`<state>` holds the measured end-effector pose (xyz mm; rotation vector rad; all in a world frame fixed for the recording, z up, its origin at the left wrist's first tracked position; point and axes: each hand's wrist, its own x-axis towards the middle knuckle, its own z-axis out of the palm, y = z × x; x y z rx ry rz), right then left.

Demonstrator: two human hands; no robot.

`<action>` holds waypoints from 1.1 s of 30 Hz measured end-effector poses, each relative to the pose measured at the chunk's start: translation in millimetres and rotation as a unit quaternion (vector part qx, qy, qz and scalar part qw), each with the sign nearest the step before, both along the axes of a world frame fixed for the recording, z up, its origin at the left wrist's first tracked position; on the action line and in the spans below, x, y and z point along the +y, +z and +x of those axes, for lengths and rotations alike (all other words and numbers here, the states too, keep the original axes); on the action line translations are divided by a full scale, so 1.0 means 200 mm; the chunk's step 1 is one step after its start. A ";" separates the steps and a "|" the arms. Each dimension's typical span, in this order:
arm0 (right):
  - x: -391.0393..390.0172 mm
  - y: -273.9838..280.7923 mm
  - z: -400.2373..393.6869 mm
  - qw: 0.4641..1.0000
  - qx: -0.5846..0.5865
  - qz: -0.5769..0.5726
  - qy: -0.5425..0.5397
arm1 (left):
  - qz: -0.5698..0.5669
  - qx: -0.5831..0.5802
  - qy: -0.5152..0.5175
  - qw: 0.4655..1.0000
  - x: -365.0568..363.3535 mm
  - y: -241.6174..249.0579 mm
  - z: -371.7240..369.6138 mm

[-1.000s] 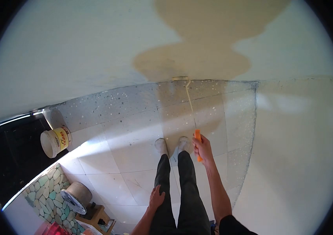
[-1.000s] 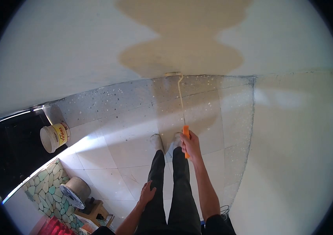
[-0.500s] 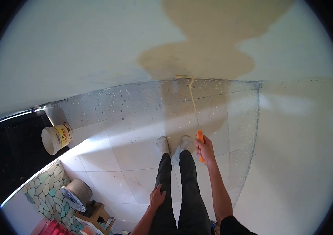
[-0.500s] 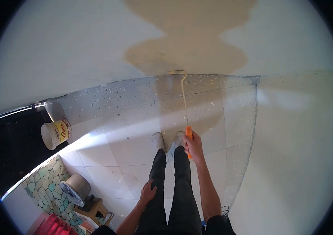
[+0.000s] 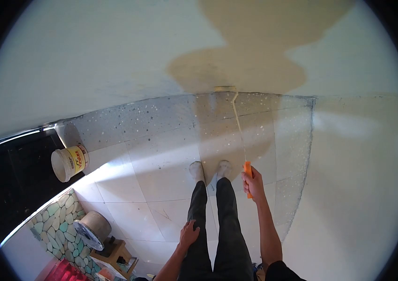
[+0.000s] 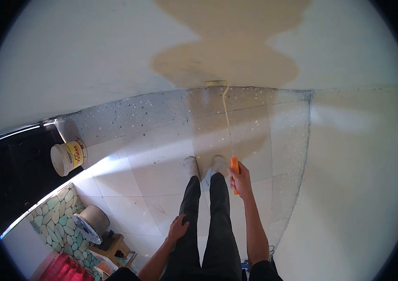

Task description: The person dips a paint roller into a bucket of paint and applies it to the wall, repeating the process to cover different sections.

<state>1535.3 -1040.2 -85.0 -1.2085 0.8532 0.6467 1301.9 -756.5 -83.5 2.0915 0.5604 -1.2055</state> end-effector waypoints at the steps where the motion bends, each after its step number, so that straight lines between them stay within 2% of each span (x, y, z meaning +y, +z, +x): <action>1: 0.00 -0.04 0.01 1.000 0.000 -0.001 -0.001 | -0.001 0.000 -0.001 1.000 0.00 0.00 0.00; 5: -0.01 -0.42 0.18 0.999 -0.013 0.028 0.013 | 0.009 -0.015 -0.010 1.000 -0.01 -0.02 -0.01; 8: 0.02 -0.55 0.28 0.999 -0.014 0.045 0.015 | 0.010 -0.026 -0.013 1.000 0.00 -0.02 -0.03; 11: 0.06 -0.39 0.25 0.999 -0.013 0.031 0.015 | 0.006 -0.018 -0.008 1.000 0.03 -0.01 -0.05; 14: 0.11 0.00 0.21 0.999 0.008 0.042 -0.030 | -0.003 -0.015 -0.002 1.000 0.01 -0.02 -0.05; 17: 0.11 -0.13 0.24 0.999 0.017 0.042 -0.021 | -0.001 -0.019 -0.011 1.000 0.01 0.00 -0.06; 21: 0.10 -0.51 0.42 0.999 -0.020 0.040 0.010 | 0.003 -0.019 -0.012 1.000 0.01 -0.01 -0.05; 24: 0.07 -0.68 0.46 0.998 0.013 0.057 -0.002 | -0.007 -0.011 -0.005 1.000 0.02 0.00 -0.06; 27: 0.08 -0.54 0.44 0.999 0.003 0.050 0.001 | -0.003 0.001 0.000 1.000 0.02 0.02 -0.03; 30: 0.13 -0.26 0.40 0.998 0.011 0.062 -0.014 | -0.006 -0.014 -0.008 1.000 0.02 0.00 -0.05; 33: 0.12 -0.42 0.43 0.997 0.013 0.075 -0.013 | -0.008 -0.006 -0.012 1.000 0.01 0.02 -0.03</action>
